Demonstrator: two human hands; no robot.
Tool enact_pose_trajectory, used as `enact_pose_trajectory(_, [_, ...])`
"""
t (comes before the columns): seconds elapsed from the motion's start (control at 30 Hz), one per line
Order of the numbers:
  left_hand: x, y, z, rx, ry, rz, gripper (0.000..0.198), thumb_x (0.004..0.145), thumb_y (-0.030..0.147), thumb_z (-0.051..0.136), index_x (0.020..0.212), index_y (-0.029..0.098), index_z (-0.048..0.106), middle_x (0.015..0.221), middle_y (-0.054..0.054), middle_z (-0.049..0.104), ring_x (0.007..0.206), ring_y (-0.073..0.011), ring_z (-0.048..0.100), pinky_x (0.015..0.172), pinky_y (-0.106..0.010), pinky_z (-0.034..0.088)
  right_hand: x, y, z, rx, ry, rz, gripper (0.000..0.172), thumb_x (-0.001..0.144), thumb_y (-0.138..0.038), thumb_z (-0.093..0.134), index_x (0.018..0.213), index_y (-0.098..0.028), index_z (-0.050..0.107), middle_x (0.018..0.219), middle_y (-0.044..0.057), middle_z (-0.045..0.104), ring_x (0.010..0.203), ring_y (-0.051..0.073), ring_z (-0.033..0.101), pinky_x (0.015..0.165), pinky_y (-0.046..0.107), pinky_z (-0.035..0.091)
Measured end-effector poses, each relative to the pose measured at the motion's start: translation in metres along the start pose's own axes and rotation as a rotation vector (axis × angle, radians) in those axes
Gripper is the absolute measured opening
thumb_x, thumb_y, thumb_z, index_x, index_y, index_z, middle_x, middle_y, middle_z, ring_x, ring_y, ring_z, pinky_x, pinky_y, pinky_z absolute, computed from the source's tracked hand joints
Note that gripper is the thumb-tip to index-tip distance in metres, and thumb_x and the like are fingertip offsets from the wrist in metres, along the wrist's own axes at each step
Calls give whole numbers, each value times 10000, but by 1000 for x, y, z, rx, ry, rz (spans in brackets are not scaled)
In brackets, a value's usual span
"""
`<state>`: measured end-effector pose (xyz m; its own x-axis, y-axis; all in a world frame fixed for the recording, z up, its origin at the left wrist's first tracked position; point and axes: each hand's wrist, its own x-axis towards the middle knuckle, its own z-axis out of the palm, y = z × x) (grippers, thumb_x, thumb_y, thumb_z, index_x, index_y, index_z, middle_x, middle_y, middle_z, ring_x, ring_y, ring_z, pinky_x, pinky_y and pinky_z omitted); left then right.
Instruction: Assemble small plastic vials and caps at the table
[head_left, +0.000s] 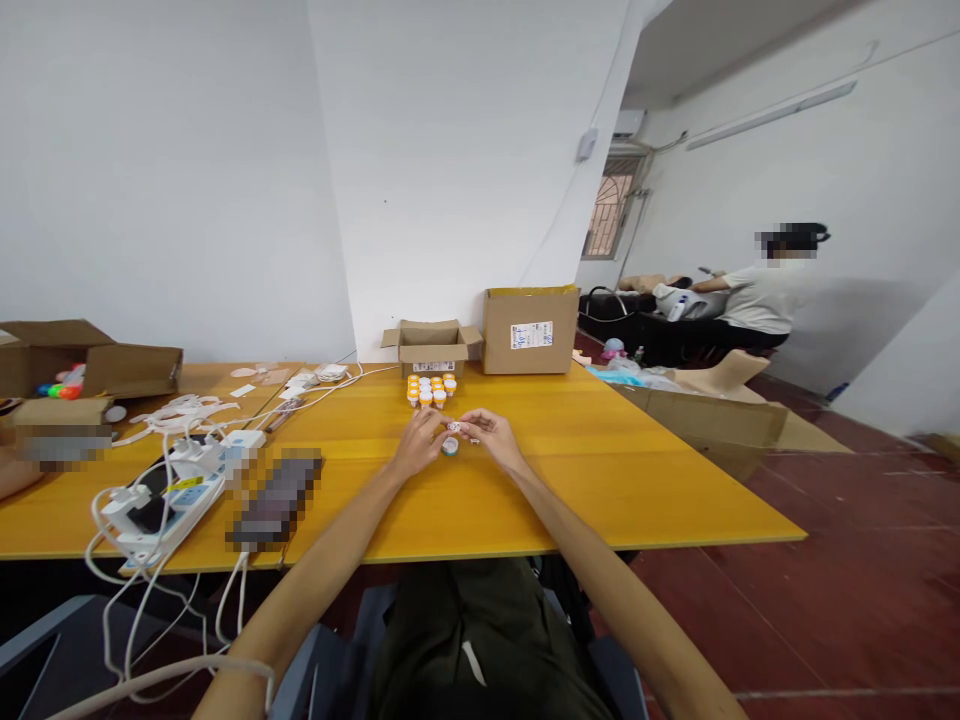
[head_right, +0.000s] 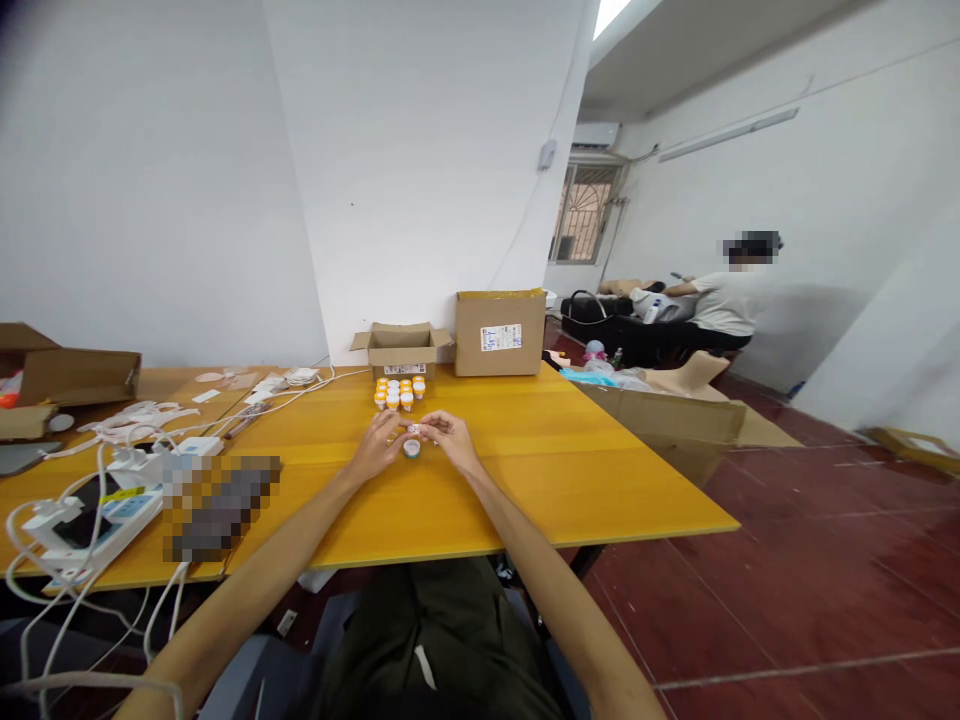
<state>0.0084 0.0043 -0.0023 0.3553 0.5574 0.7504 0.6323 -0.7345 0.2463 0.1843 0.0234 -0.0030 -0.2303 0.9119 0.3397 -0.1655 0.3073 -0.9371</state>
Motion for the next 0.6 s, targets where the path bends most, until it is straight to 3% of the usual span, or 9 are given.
enact_pose_trajectory(0.6, [1,0,3,-217,85,-128,90,849,298,601,852,216,638,824,-30,638,845,-187,584,795,-322,473,1,3,1,8,-3,-83,301,559,-382,804,774,-223,667,804,19,704,791,176,647,765,322,524])
